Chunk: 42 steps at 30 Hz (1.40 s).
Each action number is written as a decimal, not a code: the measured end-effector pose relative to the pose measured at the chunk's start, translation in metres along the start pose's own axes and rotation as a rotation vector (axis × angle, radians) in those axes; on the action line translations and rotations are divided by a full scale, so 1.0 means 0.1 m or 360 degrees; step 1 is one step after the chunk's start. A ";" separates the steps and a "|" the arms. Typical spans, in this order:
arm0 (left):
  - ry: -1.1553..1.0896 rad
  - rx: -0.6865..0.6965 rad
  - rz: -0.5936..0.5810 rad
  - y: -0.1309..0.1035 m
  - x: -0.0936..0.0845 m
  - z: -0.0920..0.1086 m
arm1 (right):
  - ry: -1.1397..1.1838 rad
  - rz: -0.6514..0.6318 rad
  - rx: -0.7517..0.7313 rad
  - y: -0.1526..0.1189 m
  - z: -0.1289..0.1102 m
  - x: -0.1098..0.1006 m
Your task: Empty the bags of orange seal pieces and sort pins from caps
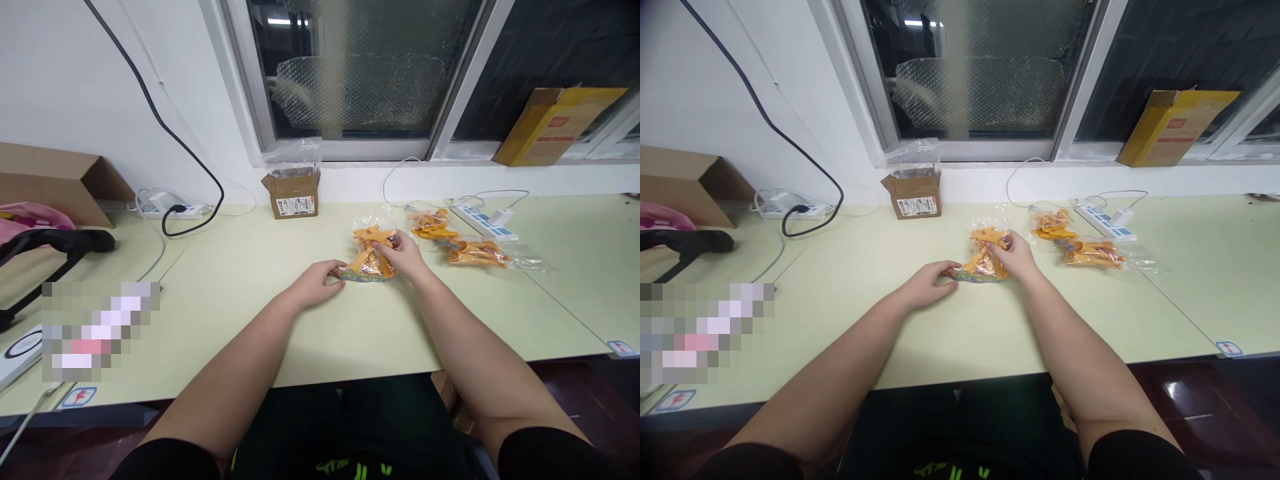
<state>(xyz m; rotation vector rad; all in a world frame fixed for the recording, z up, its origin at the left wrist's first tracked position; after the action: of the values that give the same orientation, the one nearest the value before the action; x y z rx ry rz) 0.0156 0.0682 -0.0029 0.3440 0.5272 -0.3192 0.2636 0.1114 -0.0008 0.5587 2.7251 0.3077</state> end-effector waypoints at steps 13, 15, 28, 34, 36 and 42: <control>0.0134 0.0011 -0.0059 -0.02 0.00 0.05 | -0.0726 0.0184 0.0180 0.22 0.22 -0.39; 0.0142 0.0002 -0.0061 -0.02 0.00 0.06 | -0.0711 0.0135 0.0259 0.24 0.33 -0.37; 0.0167 -0.0015 -0.0085 -0.02 0.01 0.02 | -0.0657 0.0623 -0.0598 0.06 -0.28 -0.45; 0.0152 0.0005 -0.0075 -0.01 0.01 0.02 | -0.0357 -0.0259 -0.1007 -0.18 -0.44 0.08; 0.0150 -0.0002 -0.0078 -0.01 0.01 0.01 | -0.0519 -0.0421 -0.0919 -0.16 -0.33 0.18; 0.0176 -0.0027 -0.0076 -0.02 0.00 0.00 | -0.0795 -0.0358 -0.0659 0.03 -0.14 -0.01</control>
<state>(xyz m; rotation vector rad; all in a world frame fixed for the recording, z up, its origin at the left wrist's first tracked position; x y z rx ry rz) 0.0152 0.0667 -0.0034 0.3343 0.6470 -0.3433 0.2601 0.1122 0.0130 0.1766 2.1319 0.5689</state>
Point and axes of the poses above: each hand's wrist, its own y-axis towards the middle knuckle, its own x-axis out of the palm, z = x × y, the point moved 7 cm from there along y, towards the middle knuckle, and after that the axes turned 11 degrees about z, right-handed, at the moved point
